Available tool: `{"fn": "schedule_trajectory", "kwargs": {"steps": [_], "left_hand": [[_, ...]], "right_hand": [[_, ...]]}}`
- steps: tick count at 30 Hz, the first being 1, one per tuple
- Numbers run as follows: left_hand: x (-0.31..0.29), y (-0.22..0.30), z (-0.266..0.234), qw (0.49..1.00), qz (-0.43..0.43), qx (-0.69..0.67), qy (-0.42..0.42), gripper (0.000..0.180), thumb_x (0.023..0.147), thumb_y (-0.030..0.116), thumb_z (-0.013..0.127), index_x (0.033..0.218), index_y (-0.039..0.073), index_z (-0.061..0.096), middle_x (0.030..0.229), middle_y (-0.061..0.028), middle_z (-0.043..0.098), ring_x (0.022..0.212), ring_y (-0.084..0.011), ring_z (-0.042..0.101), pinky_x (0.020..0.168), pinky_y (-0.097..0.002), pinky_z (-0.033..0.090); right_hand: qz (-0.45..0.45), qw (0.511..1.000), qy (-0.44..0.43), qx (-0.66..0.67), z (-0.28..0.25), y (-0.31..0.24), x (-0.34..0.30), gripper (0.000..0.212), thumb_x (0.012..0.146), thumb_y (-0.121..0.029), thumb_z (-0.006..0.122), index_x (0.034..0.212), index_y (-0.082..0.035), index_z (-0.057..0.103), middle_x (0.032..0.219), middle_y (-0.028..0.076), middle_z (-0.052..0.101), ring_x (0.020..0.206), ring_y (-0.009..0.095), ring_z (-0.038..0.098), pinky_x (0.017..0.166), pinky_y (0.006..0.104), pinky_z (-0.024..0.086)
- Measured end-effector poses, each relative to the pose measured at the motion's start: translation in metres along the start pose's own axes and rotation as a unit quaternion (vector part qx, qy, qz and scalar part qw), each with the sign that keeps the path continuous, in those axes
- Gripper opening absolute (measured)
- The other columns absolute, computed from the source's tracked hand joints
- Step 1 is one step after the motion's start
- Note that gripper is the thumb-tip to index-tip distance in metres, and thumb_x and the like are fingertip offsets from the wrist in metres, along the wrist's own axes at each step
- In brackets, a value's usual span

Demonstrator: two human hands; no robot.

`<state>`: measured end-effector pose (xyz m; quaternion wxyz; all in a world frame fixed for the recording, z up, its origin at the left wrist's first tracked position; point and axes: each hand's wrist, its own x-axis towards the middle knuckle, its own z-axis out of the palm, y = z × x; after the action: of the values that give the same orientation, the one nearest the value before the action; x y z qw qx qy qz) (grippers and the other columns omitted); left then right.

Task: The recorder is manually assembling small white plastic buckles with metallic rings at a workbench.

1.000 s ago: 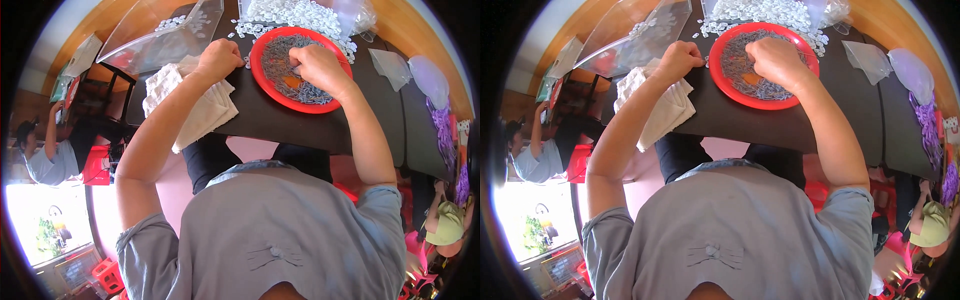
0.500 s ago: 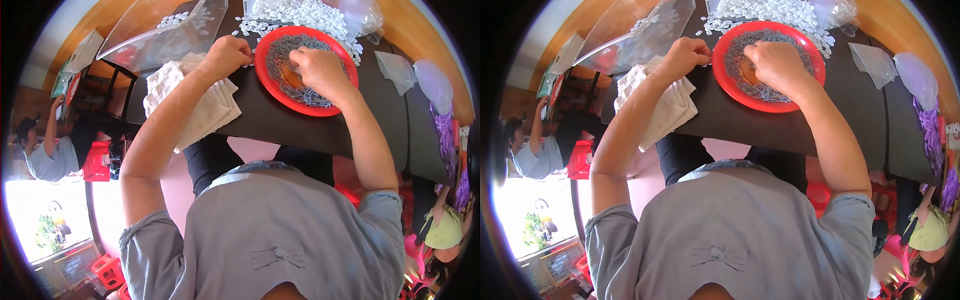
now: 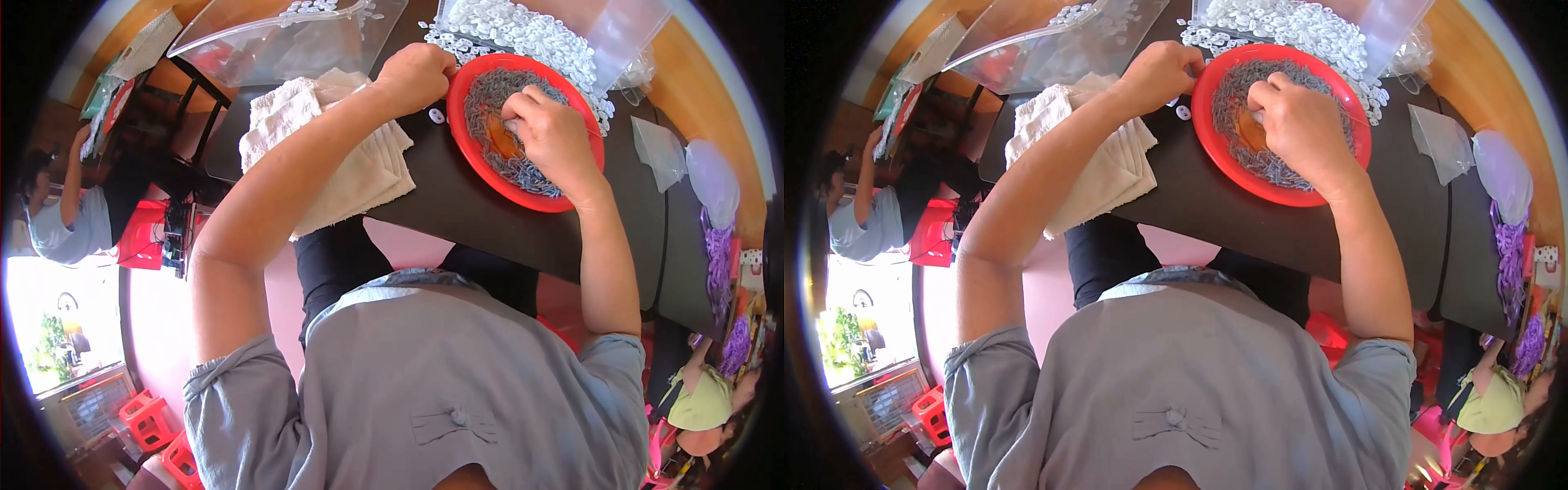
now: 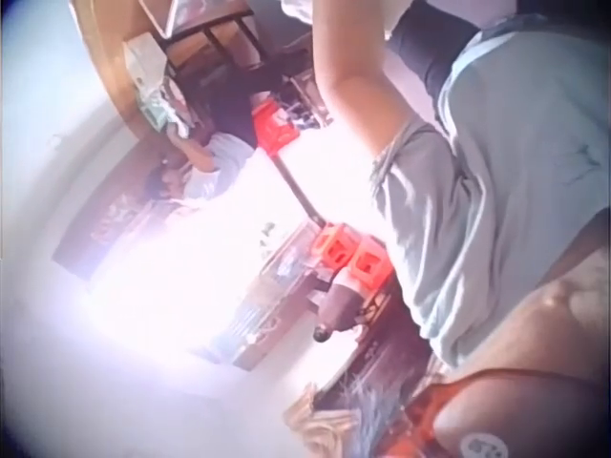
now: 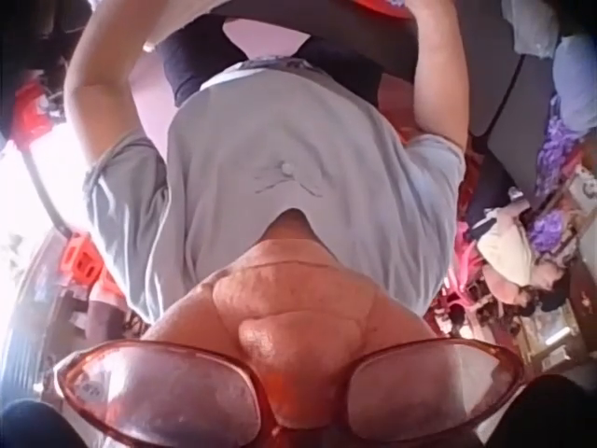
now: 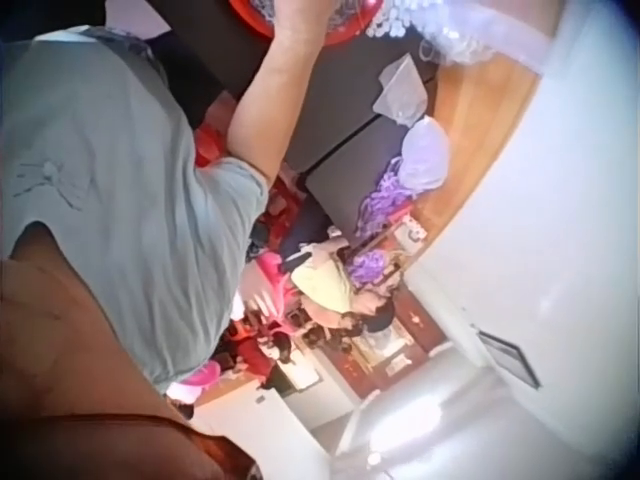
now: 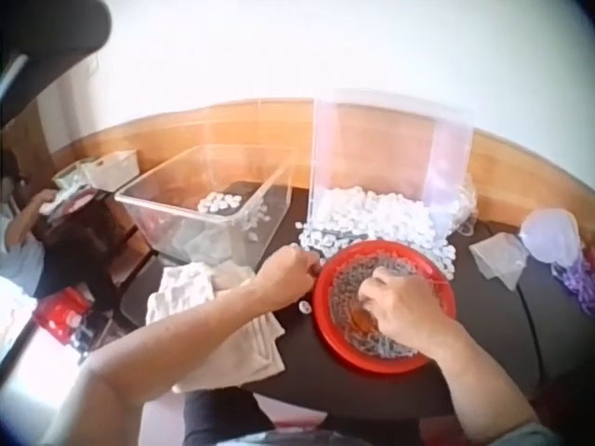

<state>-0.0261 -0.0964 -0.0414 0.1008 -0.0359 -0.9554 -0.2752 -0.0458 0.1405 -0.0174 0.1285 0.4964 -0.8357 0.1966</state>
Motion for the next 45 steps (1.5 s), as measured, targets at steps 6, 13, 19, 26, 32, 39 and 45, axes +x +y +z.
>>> {"fn": "schedule_trajectory", "kwargs": {"steps": [6,13,19,26,32,39,45], "left_hand": [[-0.005,-0.004,-0.007,0.998,-0.047,-0.029,-0.017,0.017,0.072,0.016,0.073,0.083,0.004,0.069,0.083,-0.0141,0.068,0.087,-0.0309,0.065,0.076,-0.0404,0.051],[-0.032,-0.004,-0.022,0.999,-0.008,-0.036,0.019,0.021,0.073,0.010,0.074,0.089,-0.001,0.066,0.074,-0.0084,0.063,0.068,-0.0186,0.059,0.066,-0.0322,0.048],[-0.039,-0.003,-0.020,1.000,0.019,0.005,-0.003,0.019,0.074,0.010,0.073,0.086,-0.001,0.065,0.071,-0.0077,0.062,0.068,-0.0169,0.059,0.066,-0.0309,0.048],[-0.039,0.002,-0.025,0.998,-0.036,-0.029,-0.044,0.014,0.072,0.006,0.071,0.079,-0.001,0.061,0.067,-0.0068,0.060,0.065,-0.0143,0.056,0.061,-0.0305,0.046],[-0.048,0.002,-0.021,0.993,0.001,-0.120,-0.001,0.010,0.072,0.001,0.070,0.078,-0.001,0.062,0.068,-0.0038,0.060,0.061,-0.0129,0.053,0.057,-0.0277,0.043],[-0.046,0.038,-0.034,0.874,-0.118,-0.467,0.063,0.009,0.075,-0.001,0.071,0.083,-0.002,0.066,0.070,-0.0044,0.063,0.052,-0.0108,0.056,0.045,-0.0230,0.043],[-0.045,0.064,-0.016,0.777,-0.159,-0.609,0.006,0.011,0.082,-0.002,0.066,0.093,-0.004,0.067,0.076,-0.0083,0.064,0.059,-0.0152,0.059,0.054,-0.0266,0.048]], "right_hand": [[-0.001,0.999,0.017,0.045,-0.002,-0.002,-0.001,0.011,0.079,0.002,0.060,0.087,-0.004,0.056,0.083,0.008,0.057,0.071,0.027,0.059,0.062,0.0366,0.044],[-0.013,0.997,0.027,0.066,-0.003,0.006,-0.004,0.012,0.080,0.006,0.056,0.089,-0.002,0.056,0.085,0.010,0.058,0.073,0.030,0.059,0.064,0.0382,0.044],[-0.013,0.996,0.011,0.087,-0.004,0.002,-0.004,0.015,0.078,0.007,0.054,0.089,-0.002,0.057,0.085,0.011,0.060,0.074,0.031,0.058,0.064,0.0396,0.043],[-0.015,0.996,0.030,0.079,-0.006,0.003,-0.005,0.015,0.078,0.007,0.053,0.089,-0.002,0.057,0.086,0.010,0.061,0.076,0.030,0.059,0.066,0.0387,0.044],[-0.024,0.997,0.036,0.068,-0.003,0.004,-0.005,0.016,0.079,0.007,0.054,0.090,-0.002,0.058,0.086,0.009,0.062,0.074,0.028,0.060,0.064,0.0375,0.044],[-0.015,0.988,0.056,0.140,-0.008,0.005,-0.002,0.017,0.078,0.008,0.056,0.093,0.000,0.059,0.085,0.009,0.062,0.073,0.022,0.060,0.065,0.0303,0.046],[0.027,0.977,0.080,0.195,-0.012,-0.009,0.001,0.014,0.082,0.003,0.062,0.095,0.002,0.059,0.085,0.005,0.063,0.079,0.014,0.060,0.069,0.0260,0.048]]}}
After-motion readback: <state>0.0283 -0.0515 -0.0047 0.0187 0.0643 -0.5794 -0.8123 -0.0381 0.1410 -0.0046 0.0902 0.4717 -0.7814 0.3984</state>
